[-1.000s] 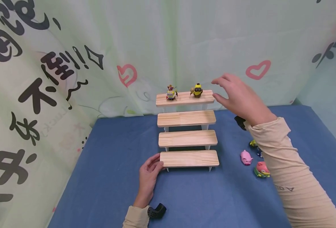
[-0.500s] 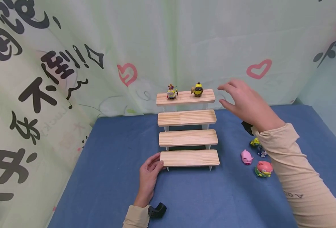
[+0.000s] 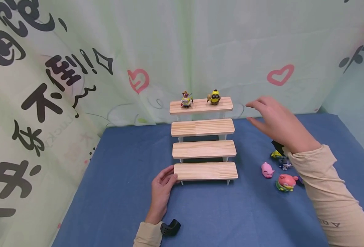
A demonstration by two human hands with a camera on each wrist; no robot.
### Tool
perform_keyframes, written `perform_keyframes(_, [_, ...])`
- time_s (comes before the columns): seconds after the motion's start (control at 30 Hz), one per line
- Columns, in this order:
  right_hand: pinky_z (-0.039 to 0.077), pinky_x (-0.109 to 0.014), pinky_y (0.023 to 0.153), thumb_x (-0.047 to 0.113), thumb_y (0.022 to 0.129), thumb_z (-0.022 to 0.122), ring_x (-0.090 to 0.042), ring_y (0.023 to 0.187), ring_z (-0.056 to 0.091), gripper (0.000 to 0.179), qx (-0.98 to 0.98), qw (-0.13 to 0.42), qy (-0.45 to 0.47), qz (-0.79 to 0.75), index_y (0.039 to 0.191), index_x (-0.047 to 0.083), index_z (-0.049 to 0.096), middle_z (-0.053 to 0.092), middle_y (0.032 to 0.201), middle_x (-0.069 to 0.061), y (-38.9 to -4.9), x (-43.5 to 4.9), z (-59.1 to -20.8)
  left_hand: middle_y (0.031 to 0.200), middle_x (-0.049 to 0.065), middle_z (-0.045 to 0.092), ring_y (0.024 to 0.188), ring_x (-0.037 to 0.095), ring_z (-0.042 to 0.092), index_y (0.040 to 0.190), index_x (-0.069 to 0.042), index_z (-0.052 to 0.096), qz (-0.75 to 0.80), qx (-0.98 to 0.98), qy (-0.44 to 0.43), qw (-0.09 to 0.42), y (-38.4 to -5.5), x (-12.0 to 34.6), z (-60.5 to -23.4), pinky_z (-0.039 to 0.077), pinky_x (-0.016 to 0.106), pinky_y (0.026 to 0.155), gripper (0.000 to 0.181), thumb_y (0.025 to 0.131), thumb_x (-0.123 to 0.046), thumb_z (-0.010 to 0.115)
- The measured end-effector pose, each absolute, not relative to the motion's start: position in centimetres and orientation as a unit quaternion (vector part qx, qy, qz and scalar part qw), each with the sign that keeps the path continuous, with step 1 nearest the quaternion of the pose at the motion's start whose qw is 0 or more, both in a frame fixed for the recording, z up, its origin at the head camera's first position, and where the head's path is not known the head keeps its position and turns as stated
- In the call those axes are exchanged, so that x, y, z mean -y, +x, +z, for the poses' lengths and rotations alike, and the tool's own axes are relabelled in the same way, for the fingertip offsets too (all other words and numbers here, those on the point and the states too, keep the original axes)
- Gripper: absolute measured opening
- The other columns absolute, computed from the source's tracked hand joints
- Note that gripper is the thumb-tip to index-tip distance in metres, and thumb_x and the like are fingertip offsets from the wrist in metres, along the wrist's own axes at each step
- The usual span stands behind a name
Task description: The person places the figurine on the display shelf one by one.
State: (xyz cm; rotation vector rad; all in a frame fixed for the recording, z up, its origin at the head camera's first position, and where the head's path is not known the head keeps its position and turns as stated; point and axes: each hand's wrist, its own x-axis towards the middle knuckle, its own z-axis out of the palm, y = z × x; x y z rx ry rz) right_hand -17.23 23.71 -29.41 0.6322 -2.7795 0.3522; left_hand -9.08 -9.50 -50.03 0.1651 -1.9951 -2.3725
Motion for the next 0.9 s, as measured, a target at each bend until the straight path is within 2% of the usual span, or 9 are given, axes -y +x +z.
perform_keyframes(0.23, [0.053,-0.054,0.085,0.006,0.084,0.078,-0.037,0.102,0.057,0.043,0.961,0.123,0.217,0.122,0.121,-0.007,0.063,0.062,0.110,-0.023,-16.9,-24.9,-30.6,0.124,0.022,0.062,0.096,0.015,0.067,0.131,0.002,0.059,-0.762,0.645,0.052,0.019,-9.1,9.5,-50.0,0.060,0.028,0.082,0.043,0.091,-0.008,0.071])
perform_keyframes(0.57, [0.053,-0.059,0.088,0.010,0.087,0.075,-0.040,0.110,0.055,0.042,0.978,0.063,0.161,0.114,0.124,-0.005,0.061,0.059,0.118,-0.025,-16.7,-25.6,-32.3,0.124,0.022,0.062,0.097,0.015,0.067,0.131,0.002,0.059,-0.764,0.643,0.050,0.021,-9.1,9.5,-50.1,0.060,0.028,0.082,0.042,0.092,-0.009,0.071])
perform_keyframes(0.9, [0.053,-0.060,0.087,0.011,0.087,0.075,-0.041,0.106,0.059,0.043,0.983,0.031,0.153,0.098,0.123,-0.008,0.062,0.059,0.117,-0.028,-16.6,-27.0,-34.2,0.123,0.022,0.063,0.097,0.015,0.067,0.131,0.002,0.059,-0.758,0.650,0.047,0.027,-9.2,9.4,-50.3,0.060,0.028,0.081,0.042,0.092,-0.009,0.071])
